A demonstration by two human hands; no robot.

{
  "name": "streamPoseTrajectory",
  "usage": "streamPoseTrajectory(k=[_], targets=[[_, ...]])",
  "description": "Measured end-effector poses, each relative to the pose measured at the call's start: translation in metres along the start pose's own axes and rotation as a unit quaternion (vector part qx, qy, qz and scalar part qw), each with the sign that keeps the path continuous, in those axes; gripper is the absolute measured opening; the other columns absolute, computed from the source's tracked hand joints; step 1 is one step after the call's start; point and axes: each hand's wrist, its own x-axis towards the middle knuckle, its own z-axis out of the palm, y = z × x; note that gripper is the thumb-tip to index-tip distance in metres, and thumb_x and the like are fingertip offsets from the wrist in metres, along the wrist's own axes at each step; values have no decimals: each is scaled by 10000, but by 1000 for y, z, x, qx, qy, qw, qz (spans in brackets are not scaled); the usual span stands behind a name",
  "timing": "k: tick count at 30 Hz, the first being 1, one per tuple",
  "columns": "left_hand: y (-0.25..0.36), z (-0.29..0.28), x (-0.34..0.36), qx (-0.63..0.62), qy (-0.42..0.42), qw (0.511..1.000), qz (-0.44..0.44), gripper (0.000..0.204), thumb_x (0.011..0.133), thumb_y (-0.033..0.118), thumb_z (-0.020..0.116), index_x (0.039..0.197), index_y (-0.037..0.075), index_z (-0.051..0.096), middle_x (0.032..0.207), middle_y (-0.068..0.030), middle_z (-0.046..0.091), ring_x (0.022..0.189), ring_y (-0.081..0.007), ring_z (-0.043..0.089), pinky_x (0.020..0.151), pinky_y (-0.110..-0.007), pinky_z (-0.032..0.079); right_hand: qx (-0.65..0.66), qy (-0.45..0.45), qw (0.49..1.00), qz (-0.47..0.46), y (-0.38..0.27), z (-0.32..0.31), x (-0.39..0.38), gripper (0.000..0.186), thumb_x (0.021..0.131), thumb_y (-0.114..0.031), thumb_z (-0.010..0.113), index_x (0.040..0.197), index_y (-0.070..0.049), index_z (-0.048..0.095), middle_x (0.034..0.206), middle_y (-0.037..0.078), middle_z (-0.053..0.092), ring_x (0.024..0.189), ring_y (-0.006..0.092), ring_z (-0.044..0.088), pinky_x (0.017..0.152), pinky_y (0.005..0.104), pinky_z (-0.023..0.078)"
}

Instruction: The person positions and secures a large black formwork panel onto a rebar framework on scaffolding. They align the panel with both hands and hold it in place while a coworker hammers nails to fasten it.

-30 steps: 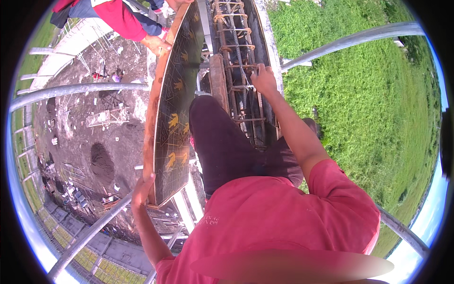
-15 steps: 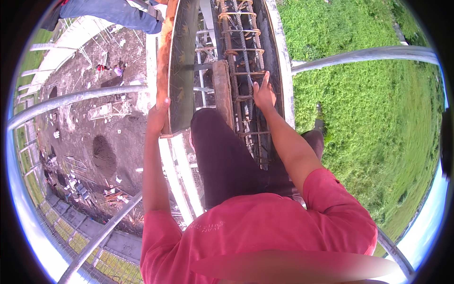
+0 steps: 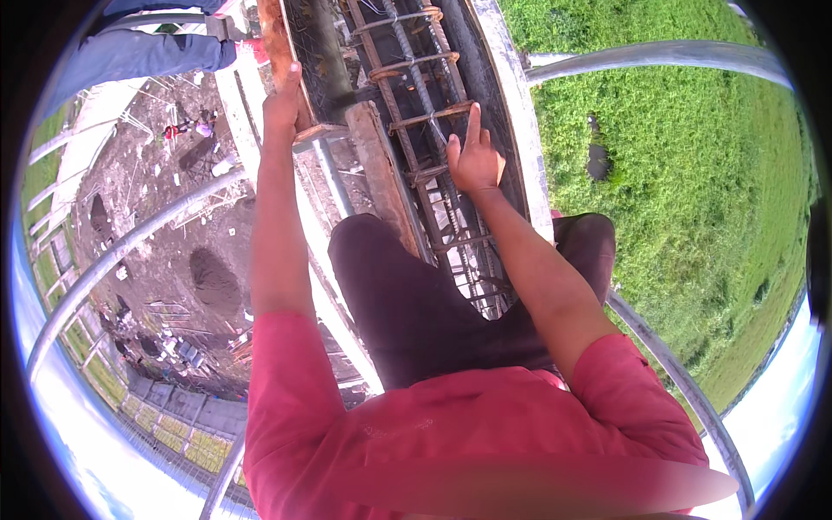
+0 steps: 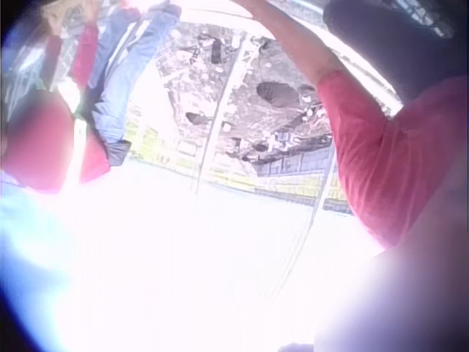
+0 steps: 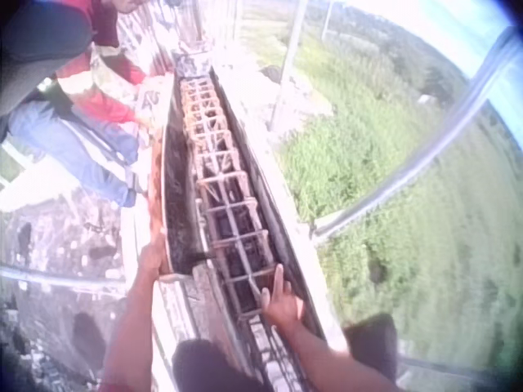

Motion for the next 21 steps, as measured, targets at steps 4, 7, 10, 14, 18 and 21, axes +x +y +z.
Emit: streamPoseTrajectory(k=[4, 7, 10, 14, 18, 21], targets=[[-14, 9, 47, -28, -19, 999, -16, 1188, 780, 774, 750, 1337, -248, 514, 1350, -283, 613, 1223, -307, 602, 1074, -364, 442, 1, 7, 1000, -5, 2, 2, 1, 866, 965, -435, 558, 1657, -106, 154, 1119, 229, 642, 893, 417, 700, 709, 534, 584], [-22, 13, 62, -76, -34, 997, -1, 1174, 777, 773, 755, 1325, -241, 533, 1343, -275, 618, 1211, -303, 603, 1066, -362, 447, -10, -8, 1000, -4, 0, 0, 0, 869, 961, -437, 571, 1650, -82, 179, 1127, 230, 638, 888, 418, 692, 731, 522, 586], [-22, 18, 62, -93, -33, 995, 8, 1170, 781, 757, 765, 1334, -244, 522, 1366, -283, 600, 1242, -301, 584, 1088, -362, 429, -5, 2, 1000, -5, 0, 1, -1, 872, 958, -432, 576, 1650, -80, 178, 1130, 235, 638, 877, 417, 694, 732, 522, 586], [-15, 29, 43, -71, -6, 997, 10, 1178, 796, 735, 771, 1367, -253, 480, 1418, -302, 554, 1291, -318, 550, 1128, -363, 393, 0, 4, 1000, -8, 2, 3, -2, 875, 960, -436, 572, 1649, -80, 166, 1139, 241, 637, 876, 421, 699, 737, 526, 587], [0, 25, 28, -35, 6, 999, -2, 1206, 800, 750, 752, 1394, -254, 446, 1440, -331, 529, 1320, -368, 537, 1136, -388, 395, 3, -16, 1000, -7, -5, -7, 2, 872, 968, -436, 562, 1651, -91, 143, 1146, 242, 636, 887, 428, 703, 741, 533, 587], [13, 14, 24, 118, 30, 993, 0, 1259, 801, 834, 654, 1392, -257, 440, 1394, -351, 568, 1315, -412, 567, 1100, -428, 438, 21, -79, 996, 26, -14, -28, -1, 857, 998, -419, 534, 1659, -103, 90, 1243, 279, 600, 1069, 442, 665, 892, 550, 560]])
